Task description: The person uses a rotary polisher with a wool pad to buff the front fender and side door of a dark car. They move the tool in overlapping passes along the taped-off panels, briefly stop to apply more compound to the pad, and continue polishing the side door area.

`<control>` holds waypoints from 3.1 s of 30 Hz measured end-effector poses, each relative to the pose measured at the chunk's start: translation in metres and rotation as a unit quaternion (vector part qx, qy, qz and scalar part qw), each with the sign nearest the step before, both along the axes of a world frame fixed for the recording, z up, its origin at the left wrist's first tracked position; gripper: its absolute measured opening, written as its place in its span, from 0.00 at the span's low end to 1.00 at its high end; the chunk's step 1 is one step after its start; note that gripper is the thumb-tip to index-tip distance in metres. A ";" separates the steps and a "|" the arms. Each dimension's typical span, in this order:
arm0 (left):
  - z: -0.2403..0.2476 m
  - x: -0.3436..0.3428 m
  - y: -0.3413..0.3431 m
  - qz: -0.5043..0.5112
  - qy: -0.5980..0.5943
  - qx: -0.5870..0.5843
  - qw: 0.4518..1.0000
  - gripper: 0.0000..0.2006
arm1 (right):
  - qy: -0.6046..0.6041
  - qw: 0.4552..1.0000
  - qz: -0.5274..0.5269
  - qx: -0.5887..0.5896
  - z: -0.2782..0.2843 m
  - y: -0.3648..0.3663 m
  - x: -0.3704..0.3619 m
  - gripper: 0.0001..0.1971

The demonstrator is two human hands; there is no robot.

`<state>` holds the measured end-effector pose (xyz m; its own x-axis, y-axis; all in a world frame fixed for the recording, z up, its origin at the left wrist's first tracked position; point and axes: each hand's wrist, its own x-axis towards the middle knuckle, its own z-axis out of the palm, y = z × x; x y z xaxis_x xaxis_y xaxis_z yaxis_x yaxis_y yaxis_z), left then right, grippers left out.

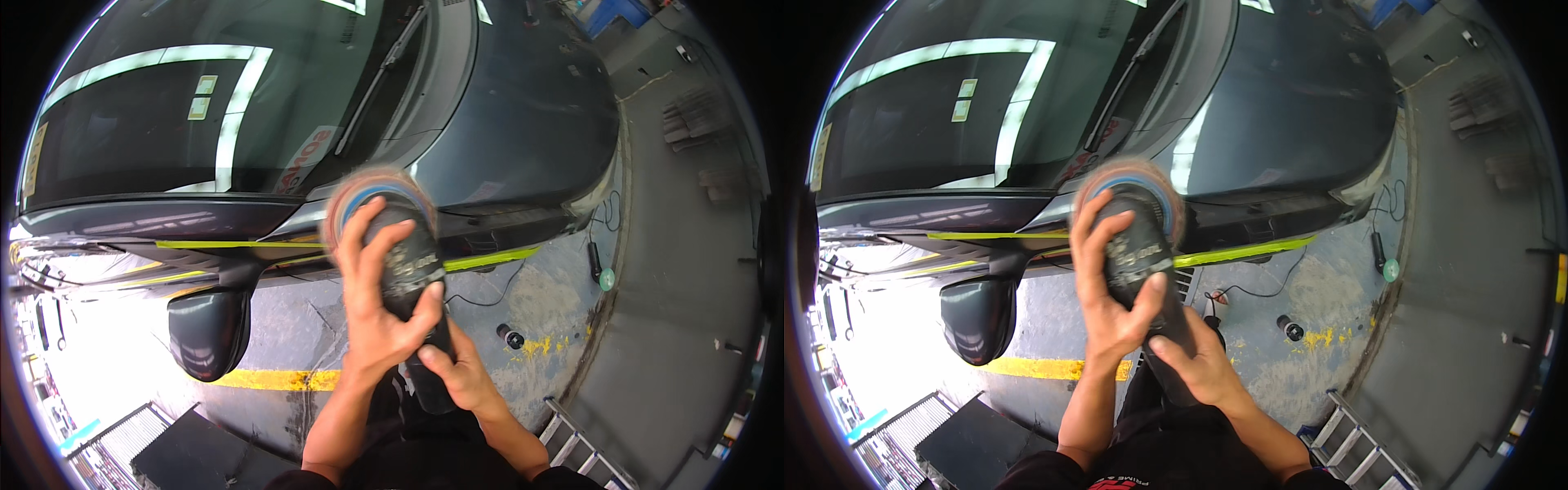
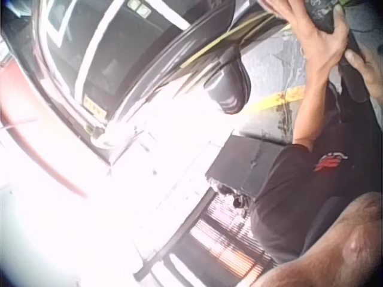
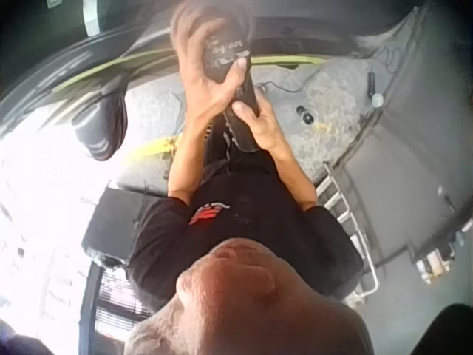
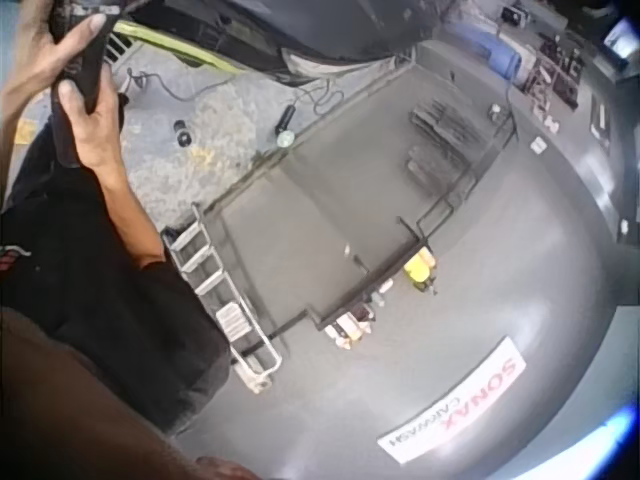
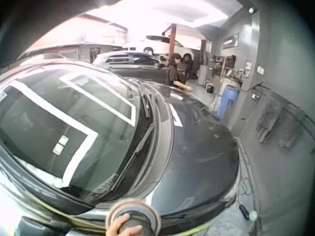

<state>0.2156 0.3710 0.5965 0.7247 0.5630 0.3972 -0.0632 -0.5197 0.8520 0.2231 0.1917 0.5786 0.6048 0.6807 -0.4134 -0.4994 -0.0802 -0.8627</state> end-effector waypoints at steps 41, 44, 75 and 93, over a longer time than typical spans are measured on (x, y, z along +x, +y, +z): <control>-0.002 -0.037 0.023 0.050 -0.019 -0.034 0.998 0.33 | -0.063 0.996 0.041 -0.040 0.008 0.031 -0.019 0.26; -0.004 -0.034 0.020 0.042 -0.012 -0.015 0.999 0.33 | -0.033 0.998 0.039 -0.047 0.011 0.025 -0.014 0.25; 0.000 -0.049 0.028 0.057 -0.028 -0.038 0.997 0.32 | -0.022 0.992 0.099 -0.072 0.022 0.033 -0.022 0.30; 0.001 0.001 -0.006 0.051 0.018 -0.031 0.998 0.35 | -0.004 0.990 0.106 -0.094 0.028 -0.003 0.037 0.30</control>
